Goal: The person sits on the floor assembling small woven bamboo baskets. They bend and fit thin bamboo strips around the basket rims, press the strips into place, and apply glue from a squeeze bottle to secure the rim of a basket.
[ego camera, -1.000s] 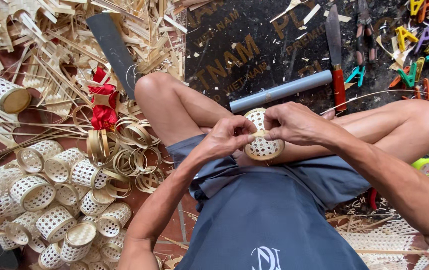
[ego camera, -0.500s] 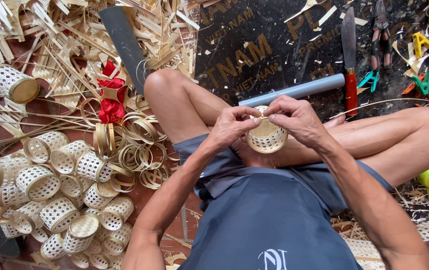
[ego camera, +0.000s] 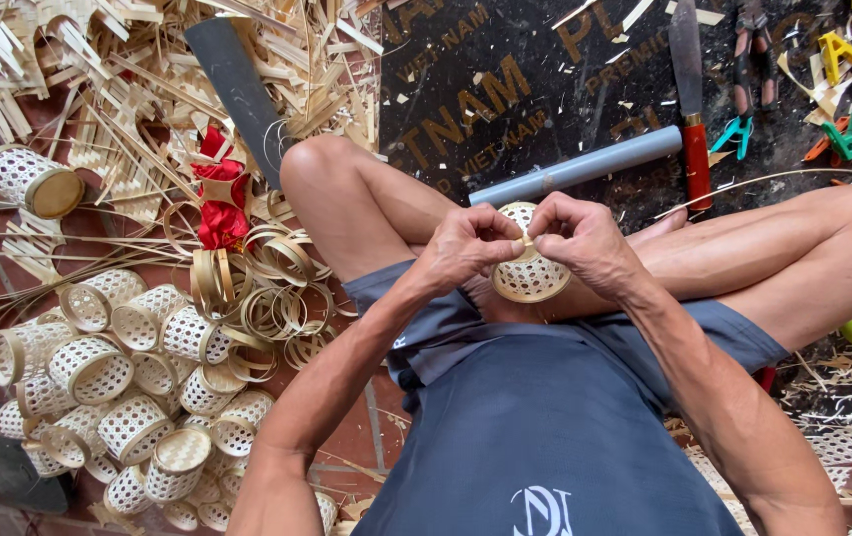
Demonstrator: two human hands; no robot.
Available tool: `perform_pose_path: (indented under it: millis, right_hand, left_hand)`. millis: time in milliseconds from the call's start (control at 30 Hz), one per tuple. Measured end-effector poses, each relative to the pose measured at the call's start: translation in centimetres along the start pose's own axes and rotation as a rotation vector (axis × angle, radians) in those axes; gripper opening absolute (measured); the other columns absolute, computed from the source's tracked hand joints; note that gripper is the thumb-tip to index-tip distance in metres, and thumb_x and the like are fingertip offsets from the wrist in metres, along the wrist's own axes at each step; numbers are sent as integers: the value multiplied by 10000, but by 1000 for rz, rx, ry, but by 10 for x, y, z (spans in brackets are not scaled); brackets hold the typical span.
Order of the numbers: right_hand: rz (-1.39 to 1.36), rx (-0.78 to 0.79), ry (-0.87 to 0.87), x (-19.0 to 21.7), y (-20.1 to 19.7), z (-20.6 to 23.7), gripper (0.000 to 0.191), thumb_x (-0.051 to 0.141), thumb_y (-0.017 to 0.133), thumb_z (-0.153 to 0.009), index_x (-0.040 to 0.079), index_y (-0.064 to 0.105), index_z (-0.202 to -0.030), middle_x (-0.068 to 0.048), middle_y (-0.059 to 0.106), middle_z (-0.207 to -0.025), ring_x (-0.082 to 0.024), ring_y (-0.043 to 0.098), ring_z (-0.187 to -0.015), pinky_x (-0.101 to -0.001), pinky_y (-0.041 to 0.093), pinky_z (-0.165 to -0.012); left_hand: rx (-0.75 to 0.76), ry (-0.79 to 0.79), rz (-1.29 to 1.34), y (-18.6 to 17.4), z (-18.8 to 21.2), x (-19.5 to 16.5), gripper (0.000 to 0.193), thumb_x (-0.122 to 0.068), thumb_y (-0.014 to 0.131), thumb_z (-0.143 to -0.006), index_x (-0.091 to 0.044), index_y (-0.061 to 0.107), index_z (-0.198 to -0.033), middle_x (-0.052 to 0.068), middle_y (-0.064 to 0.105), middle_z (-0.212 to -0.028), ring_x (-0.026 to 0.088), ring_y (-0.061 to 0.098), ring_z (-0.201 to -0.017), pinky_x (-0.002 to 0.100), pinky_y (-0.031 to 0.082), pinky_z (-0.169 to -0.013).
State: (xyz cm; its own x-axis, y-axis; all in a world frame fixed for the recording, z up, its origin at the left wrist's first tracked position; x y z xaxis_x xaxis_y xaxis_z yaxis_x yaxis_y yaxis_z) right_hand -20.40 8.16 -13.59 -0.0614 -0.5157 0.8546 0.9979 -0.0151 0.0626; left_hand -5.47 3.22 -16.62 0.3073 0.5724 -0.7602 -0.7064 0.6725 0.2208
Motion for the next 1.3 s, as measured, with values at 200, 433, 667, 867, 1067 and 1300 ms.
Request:
perform_pose_path:
  millis: [200, 433, 667, 867, 1067, 1300]
  right_hand:
    - [149, -25, -233, 25, 5, 5, 92, 10, 645, -871, 8, 681, -956, -25, 618, -961, -81, 588, -878, -230, 487, -767]
    - [384, -179, -555, 76, -4, 37, 147, 23, 709, -913, -6, 677, -1054, -73, 660, -1059, -127, 643, -1005, -281, 536, -858]
    - [-353, -351, 114, -23, 20, 65, 188, 114, 682, -986, -51, 742, -1054, -68, 720, -825, -109, 639, -652, -237, 517, -541]
    - [-485, -281, 116, -43, 18, 62, 169, 104, 676, -990, -45, 742, -1032, -89, 737, -823, -118, 681, -667, -236, 571, -598]
    - [-357, -238, 74, -36, 20, 57, 143, 85, 677, -978, -44, 737, -997, -93, 755, -836, -124, 722, -723, -248, 612, -669]
    - [-246, -333, 33, -44, 20, 58, 104, 48, 686, -971, -48, 714, -944, -90, 743, -796, -115, 699, -679, -241, 584, -645]
  left_hand:
    - [-9, 122, 11, 1, 0, -4, 190, -136, 821, -876, -9, 735, -989, -6, 697, -856, 36, 607, -743, 205, 507, -619]
    - [-15, 14, 0, -1, 8, -5, 186, -131, 776, -914, 4, 728, -1033, 22, 670, -822, 95, 580, -697, 240, 487, -587]
    - [-262, 320, -136, 17, 47, -26, 160, -103, 763, -926, 15, 708, -1019, 12, 680, -876, 49, 608, -776, 222, 525, -686]
    - [-348, 339, -206, 29, 66, -25, 160, -113, 792, -915, 2, 706, -985, 14, 643, -821, 67, 564, -707, 240, 486, -634]
    - [-322, 320, -162, 26, 68, -31, 170, -120, 782, -919, 2, 707, -1011, 7, 658, -853, 64, 581, -731, 240, 505, -655]
    - [-319, 295, -235, 26, 70, -39, 165, -109, 781, -898, 3, 711, -996, 4, 657, -839, 63, 597, -714, 237, 512, -638]
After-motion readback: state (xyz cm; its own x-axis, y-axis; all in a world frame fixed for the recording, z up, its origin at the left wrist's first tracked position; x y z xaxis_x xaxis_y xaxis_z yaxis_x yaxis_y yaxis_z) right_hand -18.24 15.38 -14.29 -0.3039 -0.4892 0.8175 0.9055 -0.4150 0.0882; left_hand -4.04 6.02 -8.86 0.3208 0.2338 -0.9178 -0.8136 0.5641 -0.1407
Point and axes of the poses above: each hand's wrist, its own z-axis away from the middle knuckle, its own y-axis out of the palm, x = y × z, the point moved 9 cm from there along -z, towards the middle knuckle
